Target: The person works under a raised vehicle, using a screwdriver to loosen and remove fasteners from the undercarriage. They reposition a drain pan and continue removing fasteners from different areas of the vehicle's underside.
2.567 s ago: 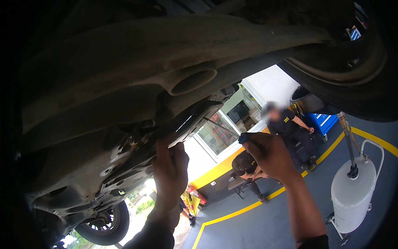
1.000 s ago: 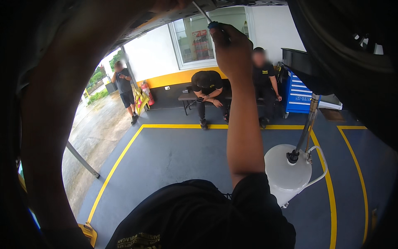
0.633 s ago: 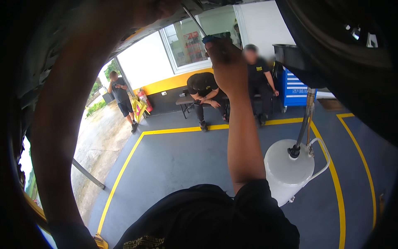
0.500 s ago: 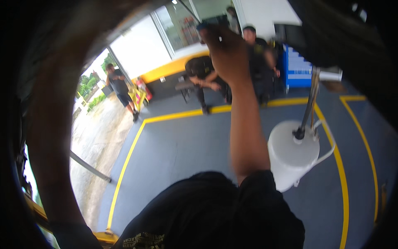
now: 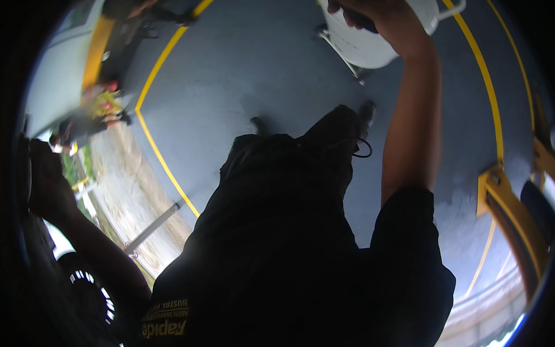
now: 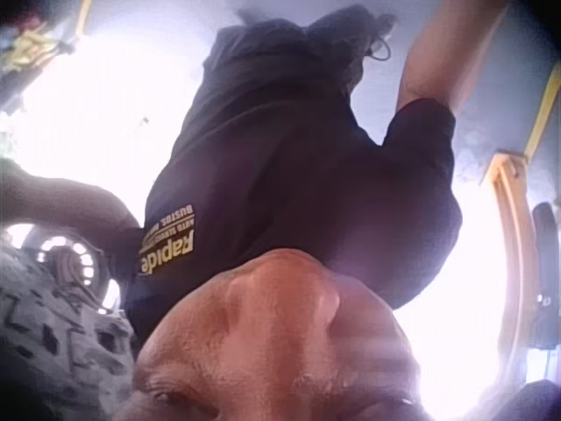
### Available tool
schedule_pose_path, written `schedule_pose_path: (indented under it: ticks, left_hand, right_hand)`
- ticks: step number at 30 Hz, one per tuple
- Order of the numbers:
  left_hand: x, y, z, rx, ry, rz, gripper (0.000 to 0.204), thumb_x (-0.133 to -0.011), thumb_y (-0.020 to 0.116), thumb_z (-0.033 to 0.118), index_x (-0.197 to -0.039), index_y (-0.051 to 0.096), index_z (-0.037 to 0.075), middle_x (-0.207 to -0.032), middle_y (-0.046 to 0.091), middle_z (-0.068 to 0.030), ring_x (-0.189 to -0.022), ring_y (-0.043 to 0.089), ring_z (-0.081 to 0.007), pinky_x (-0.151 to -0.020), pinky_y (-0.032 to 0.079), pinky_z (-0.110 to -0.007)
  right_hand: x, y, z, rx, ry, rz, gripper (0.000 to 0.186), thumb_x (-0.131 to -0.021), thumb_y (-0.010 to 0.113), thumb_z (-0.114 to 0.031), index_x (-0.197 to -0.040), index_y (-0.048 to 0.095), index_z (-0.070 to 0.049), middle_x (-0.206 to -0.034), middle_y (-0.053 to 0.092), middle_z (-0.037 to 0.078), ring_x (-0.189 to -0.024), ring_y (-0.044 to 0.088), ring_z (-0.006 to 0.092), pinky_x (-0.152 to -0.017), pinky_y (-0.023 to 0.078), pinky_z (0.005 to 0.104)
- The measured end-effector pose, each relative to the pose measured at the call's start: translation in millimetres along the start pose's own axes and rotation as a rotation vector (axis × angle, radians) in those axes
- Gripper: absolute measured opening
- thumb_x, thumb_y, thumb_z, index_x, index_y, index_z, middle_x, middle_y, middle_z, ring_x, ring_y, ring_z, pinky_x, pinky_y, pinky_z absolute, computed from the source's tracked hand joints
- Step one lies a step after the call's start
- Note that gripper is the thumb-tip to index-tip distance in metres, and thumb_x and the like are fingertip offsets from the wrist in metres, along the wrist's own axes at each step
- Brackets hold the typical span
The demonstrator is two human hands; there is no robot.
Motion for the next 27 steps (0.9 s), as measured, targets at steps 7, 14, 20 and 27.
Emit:
schedule_pose_path:
  ticks: [7, 14, 20, 27]
  left_hand:
    - [95.5, 287.7, -230.6, 0.864, -0.975, -0.407, 0.033, -0.102, 0.050, 0.025, -0.123, 0.058, 0.001, -0.066, 0.032, 0.0064, -0.051, 0.023, -0.0004, -0.043, 0.019, -0.017]
    - [206.6, 510.3, -107.6, 0.725, -0.785, -1.441, 0.045, -0.098, 0.054, 0.044, -0.073, 0.061, 0.007, -0.057, 0.043, 0.0049, -0.047, 0.035, -0.0028, -0.041, 0.025, -0.020]
    - [251.8, 782.4, 144.8, 0.512, 0.028, -1.472, 0.049, -0.095, 0.054, 0.047, -0.076, 0.062, 0.002, -0.065, 0.060, -0.0093, -0.061, 0.057, -0.0225, -0.060, 0.042, -0.038]
    - [252.8, 1112.0, 267.7, -0.140, 0.527, -1.042, 0.024, -0.095, 0.047, 0.019, -0.094, 0.069, 0.009, -0.098, 0.072, -0.0116, -0.090, 0.070, -0.0316, -0.077, 0.055, -0.044]
  right_hand:
    - [207.3, -48.1, 172.5, 0.048, 0.411, 0.340, 0.039, -0.086, 0.069, -0.030, -0.114, 0.059, -0.004, -0.093, 0.064, 0.005, -0.079, 0.058, 0.0120, -0.070, 0.047, 0.0271]
    - [323.2, 29.5, 269.5, 0.111, 0.990, 0.423, 0.033, -0.079, 0.062, -0.012, -0.111, 0.055, -0.009, -0.090, 0.063, 0.008, -0.086, 0.064, 0.0195, -0.074, 0.050, 0.0350]
    - [399.7, 0.7, 377.6, 0.517, 1.257, 0.665, 0.032, -0.083, 0.063, -0.014, -0.112, 0.053, -0.009, -0.101, 0.064, 0.016, -0.097, 0.063, 0.0365, -0.082, 0.050, 0.0464]
    - [481.0, -57.3, 439.5, 0.674, 1.221, 0.669, 0.027, -0.081, 0.063, -0.010, -0.107, 0.056, -0.006, -0.101, 0.062, 0.012, -0.095, 0.062, 0.0329, -0.081, 0.049, 0.0439]
Point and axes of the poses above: each hand's wrist, its own x-axis away from the middle knuckle, its own y-axis out of the palm, z = x × y, the point moved 9 cm from there along -x, towards the middle knuckle
